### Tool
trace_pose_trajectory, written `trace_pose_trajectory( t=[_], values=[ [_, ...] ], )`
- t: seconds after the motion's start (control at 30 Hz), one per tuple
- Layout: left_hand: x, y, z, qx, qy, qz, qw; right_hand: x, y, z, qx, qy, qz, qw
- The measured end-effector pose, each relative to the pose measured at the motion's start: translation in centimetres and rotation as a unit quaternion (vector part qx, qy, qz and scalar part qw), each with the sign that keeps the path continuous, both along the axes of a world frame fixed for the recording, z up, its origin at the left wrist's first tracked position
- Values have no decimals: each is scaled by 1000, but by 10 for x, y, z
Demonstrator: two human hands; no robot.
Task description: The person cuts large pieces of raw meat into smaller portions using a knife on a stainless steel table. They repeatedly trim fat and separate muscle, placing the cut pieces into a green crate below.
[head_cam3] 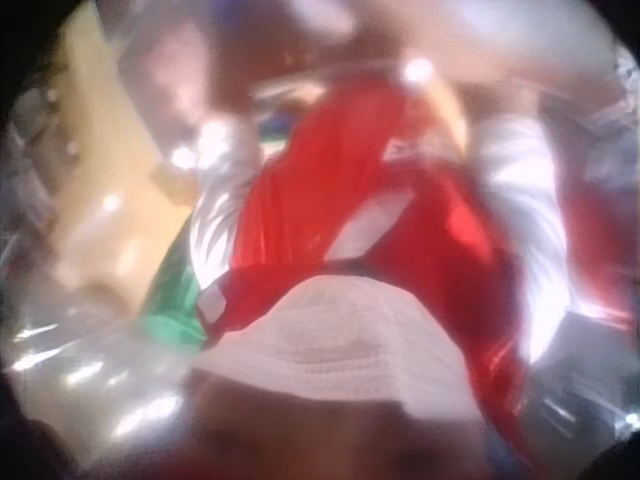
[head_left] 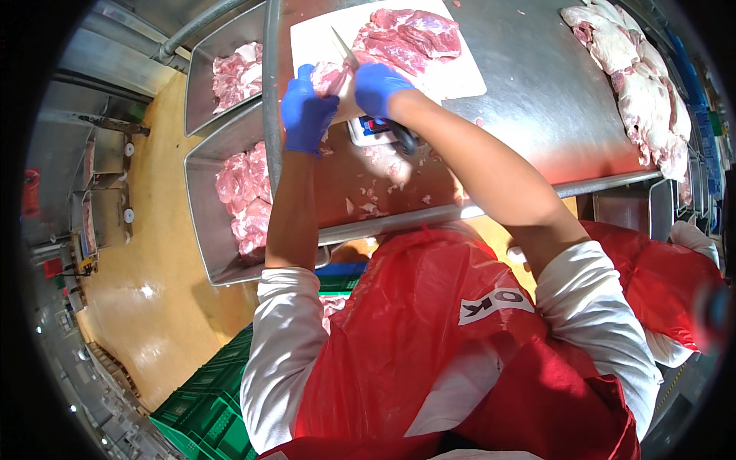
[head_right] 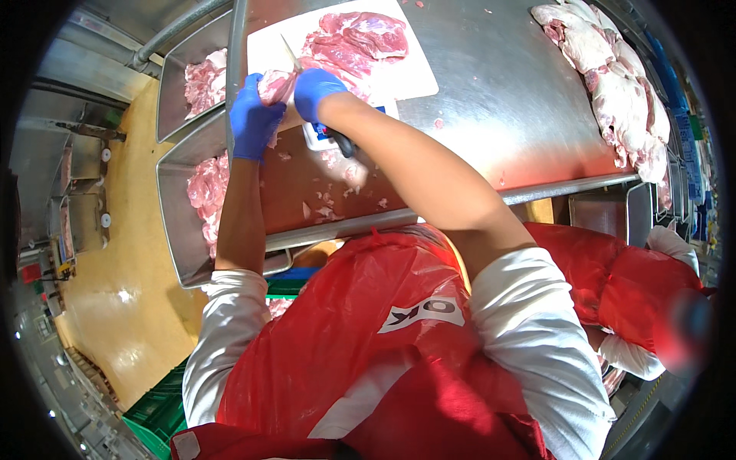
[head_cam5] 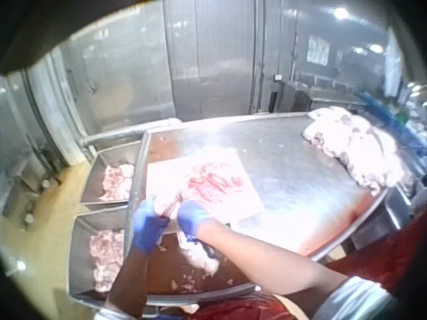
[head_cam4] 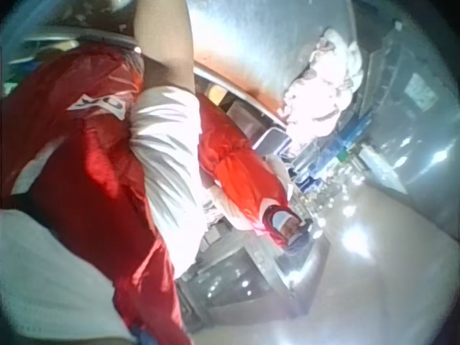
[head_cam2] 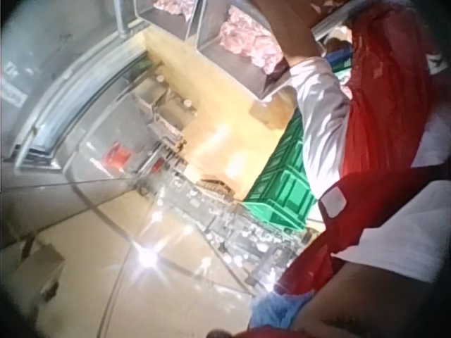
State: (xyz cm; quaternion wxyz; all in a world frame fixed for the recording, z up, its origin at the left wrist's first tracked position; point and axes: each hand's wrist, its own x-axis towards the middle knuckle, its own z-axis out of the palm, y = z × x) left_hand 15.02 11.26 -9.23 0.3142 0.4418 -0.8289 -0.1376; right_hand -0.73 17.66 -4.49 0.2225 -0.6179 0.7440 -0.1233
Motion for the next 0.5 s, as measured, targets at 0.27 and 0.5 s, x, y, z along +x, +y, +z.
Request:
trace_pose_trajectory(
  t=[0.27, 0.5],
  values=[
    [26, 4, -5, -73, 85, -9, 994, 13, 58, -18, 126, 76, 96, 985],
    [129, 35, 30, 379, 519, 60, 764, -62, 212, -6, 47, -16, 35, 998]
  ],
)
